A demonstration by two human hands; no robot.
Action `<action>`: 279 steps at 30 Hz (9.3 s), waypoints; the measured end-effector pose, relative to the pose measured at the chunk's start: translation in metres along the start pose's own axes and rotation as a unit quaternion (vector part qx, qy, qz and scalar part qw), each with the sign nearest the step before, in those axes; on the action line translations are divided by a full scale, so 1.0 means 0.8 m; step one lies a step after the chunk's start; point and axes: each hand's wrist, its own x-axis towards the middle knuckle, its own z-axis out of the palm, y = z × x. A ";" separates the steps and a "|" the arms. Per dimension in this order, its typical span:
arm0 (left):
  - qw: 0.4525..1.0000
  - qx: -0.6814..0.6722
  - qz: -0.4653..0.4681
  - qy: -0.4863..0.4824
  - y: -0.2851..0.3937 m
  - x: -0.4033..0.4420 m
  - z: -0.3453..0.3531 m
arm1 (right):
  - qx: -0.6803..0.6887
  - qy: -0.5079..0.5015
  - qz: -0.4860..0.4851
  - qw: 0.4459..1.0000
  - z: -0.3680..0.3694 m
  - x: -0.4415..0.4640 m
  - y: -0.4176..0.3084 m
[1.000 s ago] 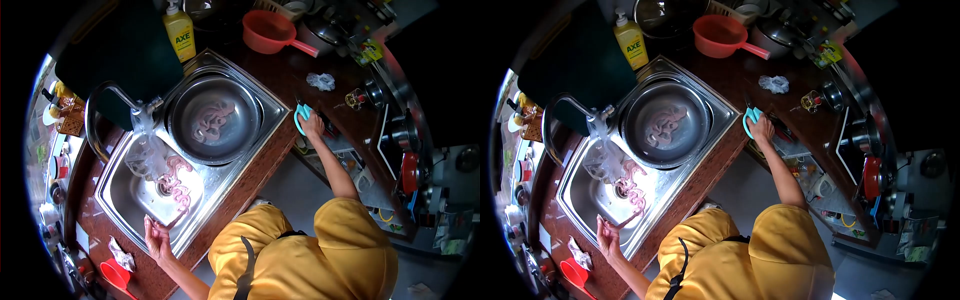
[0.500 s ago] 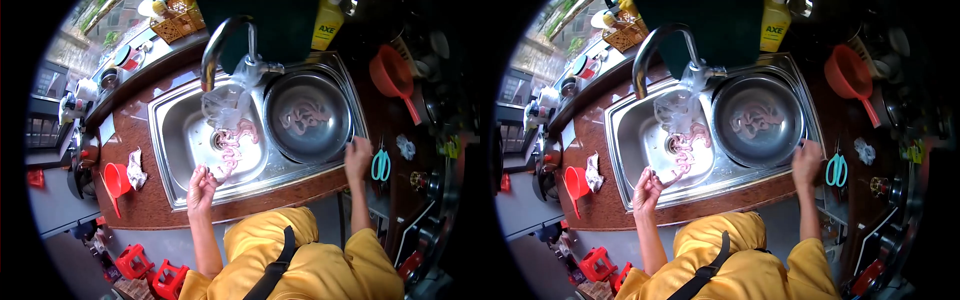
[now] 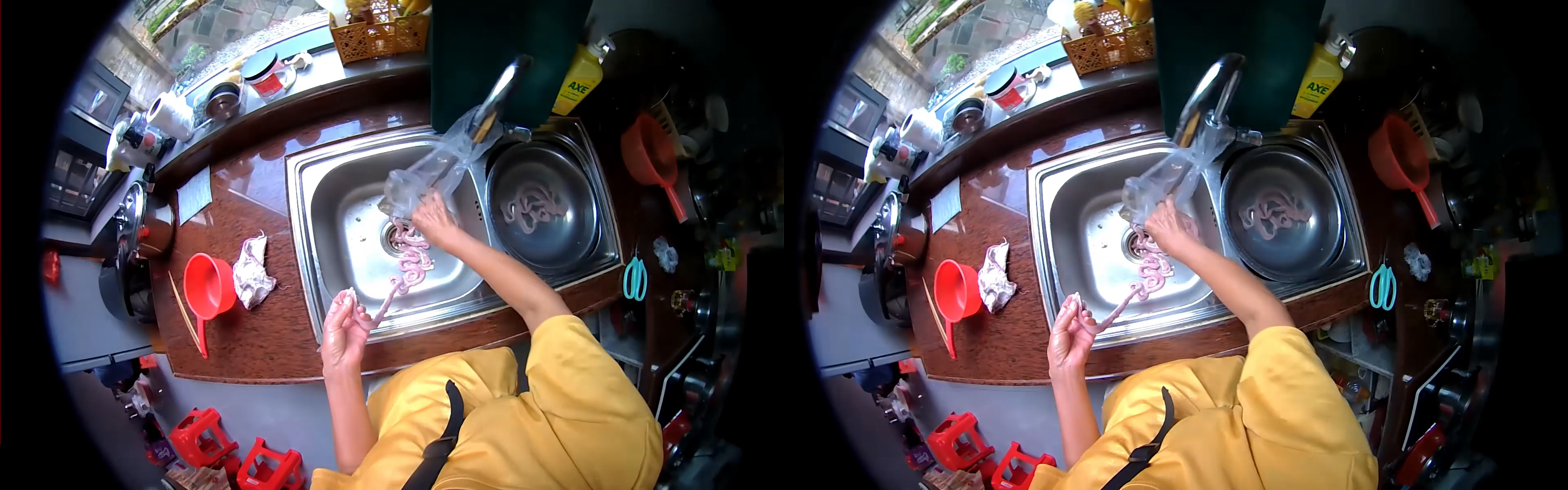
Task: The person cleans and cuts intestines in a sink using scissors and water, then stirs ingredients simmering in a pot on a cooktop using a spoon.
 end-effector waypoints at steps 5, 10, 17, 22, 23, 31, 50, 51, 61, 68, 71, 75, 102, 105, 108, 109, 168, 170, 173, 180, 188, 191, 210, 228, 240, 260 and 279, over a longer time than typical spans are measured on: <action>0.999 0.025 -0.043 -0.005 0.020 0.015 -0.021 | 0.005 0.081 -0.050 0.995 0.023 -0.037 -0.008; 0.992 0.067 -0.092 -0.048 0.030 0.037 -0.006 | 0.007 0.075 -0.004 0.997 0.013 -0.057 -0.007; 0.991 0.056 -0.105 -0.064 0.008 0.053 0.015 | 0.154 -0.052 0.088 0.983 -0.009 0.003 -0.008; 0.996 0.041 -0.081 -0.028 -0.018 0.052 0.021 | -0.021 0.038 -0.013 0.999 -0.011 0.047 -0.030; 0.997 0.040 -0.069 -0.012 -0.025 0.050 0.020 | 0.016 0.021 -0.020 0.999 -0.003 0.047 -0.033; 0.980 0.172 0.092 -0.032 -0.044 0.078 0.061 | 0.619 -0.062 -0.078 0.779 -0.099 -0.052 -0.015; 0.897 0.362 0.018 -0.253 -0.102 0.153 0.050 | 0.623 0.170 0.146 0.749 -0.103 -0.077 -0.011; 0.898 0.355 -0.001 -0.258 -0.099 0.151 0.054 | 0.654 0.196 0.147 0.716 -0.097 -0.072 -0.003; 0.832 0.520 0.039 -0.188 -0.094 0.213 0.069 | 0.551 0.022 0.252 0.795 -0.071 -0.020 0.075; 0.741 0.649 0.057 -0.161 -0.108 0.285 0.093 | 0.394 0.103 0.156 0.900 -0.048 -0.012 0.085; 0.747 0.644 0.030 -0.160 -0.109 0.292 0.107 | 0.397 0.103 0.111 0.905 -0.049 -0.010 0.080; 0.738 0.648 0.063 -0.179 -0.112 0.310 0.105 | 0.430 0.080 0.071 0.897 -0.039 0.001 0.070; 0.560 0.776 0.246 -0.155 -0.048 0.279 0.096 | 0.147 -0.008 -0.087 0.985 -0.005 0.053 0.100; 0.588 0.770 0.207 -0.139 -0.037 0.260 0.103 | 0.160 -0.019 -0.070 0.985 -0.001 0.055 0.102; 0.608 0.765 0.175 -0.124 -0.030 0.241 0.115 | 0.150 0.001 -0.071 0.986 0.004 0.058 0.103; 0.612 0.763 0.169 -0.121 -0.030 0.237 0.117 | 0.146 0.010 -0.072 0.987 0.006 0.059 0.101; 0.888 0.439 -0.013 -0.139 -0.091 0.121 0.011 | 0.891 -0.049 0.137 0.430 -0.074 -0.105 -0.040; 0.913 0.384 -0.032 -0.135 -0.082 0.121 0.030 | 0.869 -0.041 0.126 0.476 -0.077 -0.107 -0.044; 0.963 0.181 -0.114 -0.164 -0.072 0.131 0.047 | 0.837 -0.034 0.109 0.536 -0.081 -0.108 -0.053; 0.975 0.176 -0.022 -0.136 -0.076 0.143 0.059 | 0.696 -0.066 0.129 0.703 -0.098 -0.111 -0.063; 0.983 0.150 0.023 -0.105 -0.045 0.141 0.072 | 0.718 -0.160 -0.035 0.677 -0.081 -0.097 -0.047; 0.987 0.093 0.020 -0.130 -0.002 0.152 0.082 | 0.763 -0.162 -0.090 0.619 -0.074 -0.086 -0.034; 0.951 0.277 0.087 -0.108 -0.004 0.225 0.131 | 0.804 -0.162 0.022 0.572 -0.094 -0.163 0.031; 0.805 0.528 0.193 0.190 -0.020 0.376 0.024 | 0.741 -0.126 0.084 0.655 -0.083 -0.137 -0.007; 0.955 0.186 -0.196 -0.119 -0.032 0.190 0.080 | 0.707 -0.193 0.070 0.677 -0.102 -0.093 0.010; 0.924 0.234 -0.206 -0.221 0.026 0.097 0.182 | 0.857 -0.168 -0.106 0.477 -0.151 -0.068 0.036; 0.958 -0.028 -0.045 -0.283 0.194 0.079 0.167 | 0.808 -0.168 -0.125 0.551 -0.131 -0.091 0.050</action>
